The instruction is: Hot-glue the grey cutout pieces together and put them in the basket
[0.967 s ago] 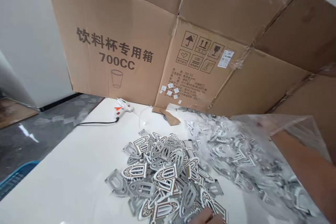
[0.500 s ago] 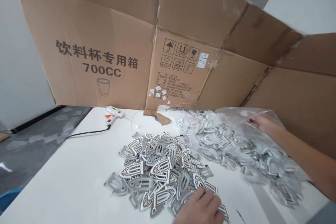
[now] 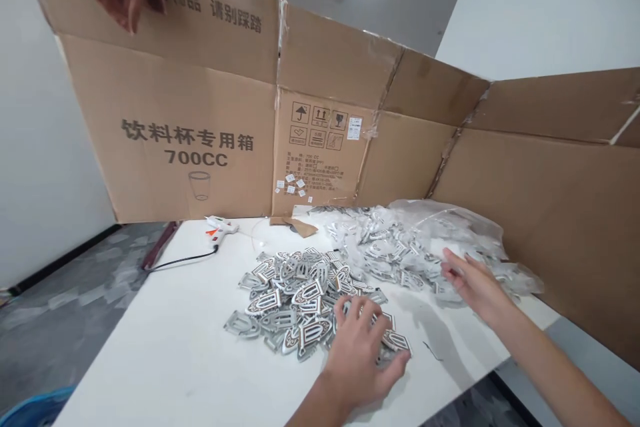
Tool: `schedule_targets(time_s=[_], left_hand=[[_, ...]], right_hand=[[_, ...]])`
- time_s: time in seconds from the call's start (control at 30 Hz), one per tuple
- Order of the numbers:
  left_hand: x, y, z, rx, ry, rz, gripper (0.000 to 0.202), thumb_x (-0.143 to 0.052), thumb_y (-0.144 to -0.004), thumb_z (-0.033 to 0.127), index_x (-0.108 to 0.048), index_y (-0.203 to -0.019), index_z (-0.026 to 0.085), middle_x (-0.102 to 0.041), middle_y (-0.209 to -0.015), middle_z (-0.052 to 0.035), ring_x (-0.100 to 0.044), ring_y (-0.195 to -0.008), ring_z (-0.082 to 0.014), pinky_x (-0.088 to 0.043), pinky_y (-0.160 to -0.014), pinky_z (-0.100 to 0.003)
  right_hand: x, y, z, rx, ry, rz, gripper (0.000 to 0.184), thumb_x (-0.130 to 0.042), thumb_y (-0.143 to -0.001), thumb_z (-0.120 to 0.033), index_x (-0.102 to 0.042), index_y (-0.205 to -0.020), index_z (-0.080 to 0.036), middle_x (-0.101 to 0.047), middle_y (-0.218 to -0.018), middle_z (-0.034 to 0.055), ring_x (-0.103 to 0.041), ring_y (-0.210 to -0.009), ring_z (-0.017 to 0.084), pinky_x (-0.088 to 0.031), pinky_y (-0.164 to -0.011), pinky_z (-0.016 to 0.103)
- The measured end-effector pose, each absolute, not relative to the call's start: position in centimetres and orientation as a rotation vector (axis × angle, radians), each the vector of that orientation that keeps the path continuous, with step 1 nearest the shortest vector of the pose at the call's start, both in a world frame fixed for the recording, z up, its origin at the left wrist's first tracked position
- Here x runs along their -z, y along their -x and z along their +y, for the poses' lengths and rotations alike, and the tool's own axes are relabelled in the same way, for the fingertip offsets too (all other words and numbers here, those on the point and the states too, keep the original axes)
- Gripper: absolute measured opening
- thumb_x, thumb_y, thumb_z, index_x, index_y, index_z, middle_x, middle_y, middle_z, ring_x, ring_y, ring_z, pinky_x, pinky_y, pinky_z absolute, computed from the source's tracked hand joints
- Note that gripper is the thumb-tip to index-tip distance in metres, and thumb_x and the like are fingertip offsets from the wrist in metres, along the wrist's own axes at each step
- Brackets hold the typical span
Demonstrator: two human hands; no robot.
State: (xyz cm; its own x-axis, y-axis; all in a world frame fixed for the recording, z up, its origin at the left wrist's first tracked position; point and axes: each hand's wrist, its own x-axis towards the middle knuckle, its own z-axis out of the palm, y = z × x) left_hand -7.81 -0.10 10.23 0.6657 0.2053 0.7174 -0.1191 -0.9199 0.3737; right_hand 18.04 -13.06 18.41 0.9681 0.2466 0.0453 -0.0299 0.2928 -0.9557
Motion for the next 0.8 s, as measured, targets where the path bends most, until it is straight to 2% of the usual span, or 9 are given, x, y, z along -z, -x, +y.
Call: schedule_targets(time_s=[0.07, 0.13, 0.2, 0.33, 0.4, 0.5, 0.63, 0.73, 0.8], left_hand=[[-12.2, 9.5, 0.5, -1.115, -2.276, 0.151, 0.031, -0.063, -0.099, 0.044, -0.059, -0.122, 0.023, -0.064, -0.121, -0.0126, -0.06, -0.117, -0.0312, -0.046, -0.107, -0.056], [-13.6, 11.9, 1.4, -1.104, -2.111, 0.189, 0.046, -0.064, -0.099, 0.047, -0.05, -0.137, 0.025, -0.059, -0.133, -0.0144, -0.059, -0.125, -0.0311, -0.05, -0.107, -0.053], [-14.3, 15.0, 2.6, -1.108, -1.998, 0.235, 0.061, -0.067, -0.097, 0.052, -0.042, -0.147, 0.026, -0.054, -0.143, -0.015, -0.058, -0.132, -0.0317, -0.05, -0.11, -0.051], [-13.5, 23.0, 4.6, -1.069, -1.991, 0.436, 0.081, -0.074, -0.092, 0.054, -0.033, -0.156, 0.028, -0.048, -0.155, -0.0161, -0.055, -0.141, -0.036, -0.049, -0.113, -0.053], [-12.8, 27.1, 5.4, -1.033, -2.064, 0.603, 0.075, -0.074, -0.092, 0.052, -0.038, -0.153, 0.028, -0.051, -0.153, -0.0151, -0.054, -0.142, -0.0363, -0.048, -0.114, -0.053], [-11.6, 32.2, 6.6, -0.969, -2.133, 0.882, 0.051, -0.064, -0.1, 0.051, -0.049, -0.142, 0.025, -0.06, -0.144, -0.0136, -0.056, -0.138, -0.0356, -0.047, -0.113, -0.054], [-10.2, 36.4, 7.7, -0.842, -2.245, 1.013, 0.063, -0.065, -0.099, 0.043, -0.04, -0.155, 0.028, -0.051, -0.157, -0.015, -0.047, -0.147, -0.0381, -0.042, -0.119, -0.06], [-9.3, 37.1, 8.3, -0.838, -2.319, 1.035, 0.082, -0.073, -0.087, 0.028, -0.033, -0.158, 0.027, -0.046, -0.161, -0.0159, -0.044, -0.151, -0.0394, -0.039, -0.122, -0.061], [-8.8, 36.6, 8.6, -0.877, -2.317, 1.055, 0.086, -0.073, -0.082, 0.022, -0.032, -0.157, 0.027, -0.047, -0.158, -0.0155, -0.046, -0.149, -0.0378, -0.041, -0.122, -0.059]], right_hand=[[-17.5, -12.8, -11.9, -0.411, 1.211, -0.257, 0.048, -0.104, -0.054, -0.031, -0.062, -0.075, -0.023, -0.062, -0.069, -0.0009, -0.057, -0.061, 0.014, -0.054, -0.051, 0.022], [-16.2, -7.2, -10.0, -0.57, 1.166, -0.331, 0.047, -0.104, -0.057, -0.036, -0.063, -0.076, -0.022, -0.057, -0.064, -0.0038, -0.053, -0.058, 0.012, -0.049, -0.048, 0.02], [-14.8, -1.4, -7.7, -0.795, 1.137, -0.402, 0.045, -0.102, -0.063, -0.042, -0.069, -0.085, -0.022, -0.06, -0.066, -0.004, -0.054, -0.058, 0.012, -0.05, -0.05, 0.021], [-12.6, 9.1, -3.0, -1.097, 1.108, -0.465, 0.059, -0.1, -0.063, -0.052, -0.073, -0.107, -0.023, -0.075, -0.097, 0.0038, -0.07, -0.082, 0.018, -0.057, -0.068, 0.026], [-11.9, 13.1, -0.9, -1.199, 1.112, -0.532, 0.065, -0.099, -0.062, -0.057, -0.072, -0.11, -0.023, -0.075, -0.1, 0.0039, -0.07, -0.084, 0.019, -0.057, -0.071, 0.028], [-10.9, 16.9, 2.0, -1.23, 1.098, -0.784, 0.055, -0.087, -0.072, -0.066, -0.067, -0.098, -0.022, -0.067, -0.081, -0.0013, -0.06, -0.065, 0.016, -0.05, -0.06, 0.028], [-9.7, 18.8, 4.8, -0.87, 1.235, -1.256, 0.031, -0.069, -0.092, -0.053, -0.06, -0.09, -0.023, -0.057, -0.072, -0.0039, -0.055, -0.067, 0.017, -0.043, -0.063, 0.029], [-8.8, 18.9, 5.9, -0.691, 1.293, -1.534, 0.016, -0.057, -0.102, -0.039, -0.061, -0.101, -0.023, -0.063, -0.078, -0.0021, -0.059, -0.075, 0.02, -0.042, -0.072, 0.031], [-8.3, 18.9, 6.0, -0.647, 1.289, -1.634, 0.013, -0.053, -0.105, -0.034, -0.061, -0.105, -0.024, -0.067, -0.087, 0.0002, -0.063, -0.083, 0.021, -0.044, -0.078, 0.033]])
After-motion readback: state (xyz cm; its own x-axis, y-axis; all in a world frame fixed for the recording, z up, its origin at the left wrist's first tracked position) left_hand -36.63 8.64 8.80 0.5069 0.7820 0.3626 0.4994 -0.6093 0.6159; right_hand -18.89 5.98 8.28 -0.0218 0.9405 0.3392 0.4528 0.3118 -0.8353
